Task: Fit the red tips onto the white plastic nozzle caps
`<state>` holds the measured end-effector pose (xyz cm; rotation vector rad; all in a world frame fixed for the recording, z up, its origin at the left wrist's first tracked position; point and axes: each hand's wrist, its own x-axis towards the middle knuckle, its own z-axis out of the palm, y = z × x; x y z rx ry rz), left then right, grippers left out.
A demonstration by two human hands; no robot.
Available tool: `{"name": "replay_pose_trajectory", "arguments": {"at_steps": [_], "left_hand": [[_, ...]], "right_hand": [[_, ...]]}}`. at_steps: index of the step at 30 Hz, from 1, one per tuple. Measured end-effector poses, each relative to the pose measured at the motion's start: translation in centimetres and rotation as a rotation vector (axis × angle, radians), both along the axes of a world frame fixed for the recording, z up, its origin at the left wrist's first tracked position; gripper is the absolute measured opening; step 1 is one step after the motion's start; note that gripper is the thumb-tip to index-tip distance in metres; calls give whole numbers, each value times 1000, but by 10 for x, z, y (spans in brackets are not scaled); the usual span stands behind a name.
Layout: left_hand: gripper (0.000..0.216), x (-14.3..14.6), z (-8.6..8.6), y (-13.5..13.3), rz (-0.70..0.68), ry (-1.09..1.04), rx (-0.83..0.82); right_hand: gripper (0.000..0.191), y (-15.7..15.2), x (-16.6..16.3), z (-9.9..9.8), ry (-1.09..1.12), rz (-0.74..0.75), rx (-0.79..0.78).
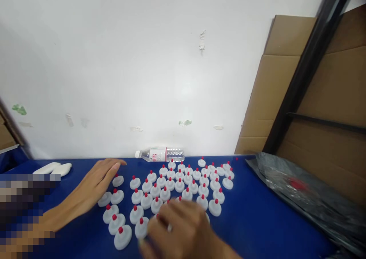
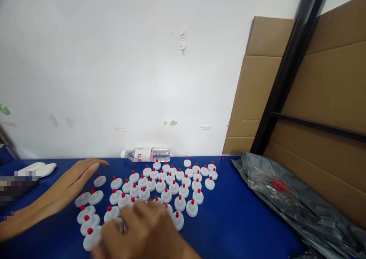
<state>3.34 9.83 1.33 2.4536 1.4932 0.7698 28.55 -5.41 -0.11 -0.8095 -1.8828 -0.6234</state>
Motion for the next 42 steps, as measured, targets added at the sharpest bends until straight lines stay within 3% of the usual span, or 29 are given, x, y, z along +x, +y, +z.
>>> {"name": "replay_pose_trajectory", "arguments": {"at_steps": [3, 6, 9, 11, 14, 21, 27, 34, 42], "left_hand": [[67, -8, -25, -14, 91, -150, -96], [65, -3, -40, -25, 107, -265, -176], [66, 12, -43, -26, 85, -354, -220], [65, 25, -42, -25, 53, -399, -248], [64, 41, -40, -22, 1, -452, -285], [64, 49, -35, -27, -52, -502, -353], [67, 47, -34, -29, -76, -514, -381], [67, 43, -44, -24, -86, -527, -377], [67, 42, -45, -28, -63, -553, -404]], "right_hand": [[43, 21, 66, 33, 120, -233, -587], [53, 46, 136, 36, 243, -352, -706], [47, 62, 194, 18, 392, -442, -779], [37, 64, 221, 6, 473, -432, -840], [37, 61, 242, -7, 585, -370, -903], [53, 72, 229, -26, 727, -37, -1044], [84, 73, 192, -21, 745, 161, -1109], [89, 75, 178, -21, 818, 103, -1035], [82, 63, 165, -16, 806, 211, -1277]]}}
